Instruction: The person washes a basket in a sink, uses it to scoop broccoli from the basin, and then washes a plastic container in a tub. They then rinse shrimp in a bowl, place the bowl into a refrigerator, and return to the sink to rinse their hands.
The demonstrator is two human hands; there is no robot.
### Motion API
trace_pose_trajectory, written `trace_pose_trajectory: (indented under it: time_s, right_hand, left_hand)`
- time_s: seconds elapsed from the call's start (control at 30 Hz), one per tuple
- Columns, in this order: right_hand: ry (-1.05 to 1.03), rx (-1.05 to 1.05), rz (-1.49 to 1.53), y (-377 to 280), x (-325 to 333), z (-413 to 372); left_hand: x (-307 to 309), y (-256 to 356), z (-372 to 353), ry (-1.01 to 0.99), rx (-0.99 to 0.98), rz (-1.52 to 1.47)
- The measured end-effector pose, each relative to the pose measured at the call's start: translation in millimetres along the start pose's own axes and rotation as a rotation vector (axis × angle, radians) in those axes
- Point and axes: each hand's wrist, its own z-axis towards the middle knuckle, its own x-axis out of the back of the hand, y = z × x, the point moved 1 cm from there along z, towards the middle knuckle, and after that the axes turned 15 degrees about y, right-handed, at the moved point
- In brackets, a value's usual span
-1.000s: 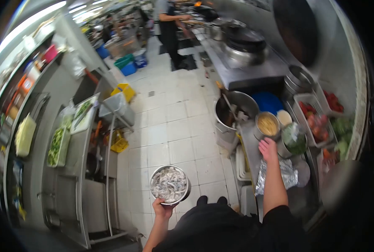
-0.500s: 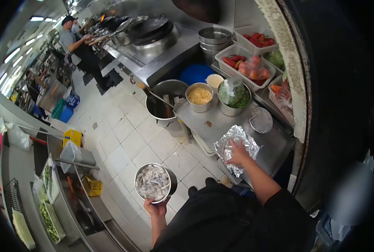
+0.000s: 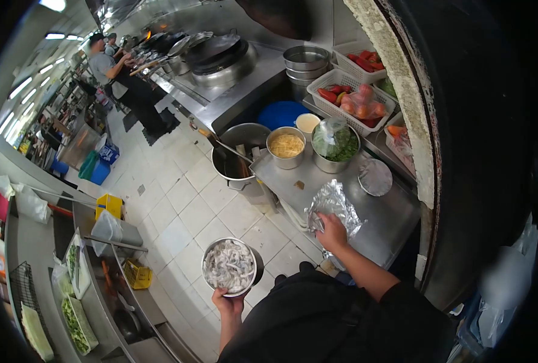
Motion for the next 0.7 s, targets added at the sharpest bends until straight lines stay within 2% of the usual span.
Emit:
trace_pose_trajectory:
  time_s: [0.03,0.2,0.27,0.3,0.33,0.4,0.43,0.47,0.53,0.6,0.63,0.67,0.7]
  right_hand:
    - [0.059,0.017,0.081,-9,6,10]
    - [0.065,0.186,0.195,-25,0,64]
    - [-0.126,0.099,0.363,-39,4,86]
    - [-0.082,0.079,0.528,-33,-16,98]
    - [-0.087,0.087,0.531,-26,-35,111]
    - [-0.341,-0.275,1.244,-27,-51,140]
    - [-0.332,-0.43,1.343,-30,-53,152]
    - [-0.342,-0.421,1.346,-30,-58,165]
    - [-0.399,-0.591,1.658,-22,-74,196]
    - [-0.286,-0.617,1.805,-20,-84,219]
    - [-0.307,-0.563,1.832,-18,-85,230]
    - [-0.241,-0.654,1.792,4,-117,248]
    - [-0.27,-0.734,1.792,30,-146,266]
  left_hand:
    - [-1,-1,0,-0.004,-0.007,-0.035]
    - [16,-14,7,0.081,-0.017,-0.057]
    - [14,-15,3,0.106,-0.061,0.024]
    - [19,-18,5,0.124,-0.063,0.019]
    - [23,-21,6,0.128,-0.07,0.013]
    - [29,-26,8,0.139,-0.075,-0.019]
    - [31,-27,8,0.141,-0.083,-0.025]
    - [32,-29,7,0.154,-0.086,-0.036]
    - [31,-32,6,0.173,-0.101,-0.055]
    - [31,-33,2,0.204,-0.106,-0.097]
    - [33,-35,2,0.188,-0.11,-0.112]
    - [39,-37,2,0.195,-0.118,-0.117]
    - [43,-39,4,0.194,-0.107,-0.13]
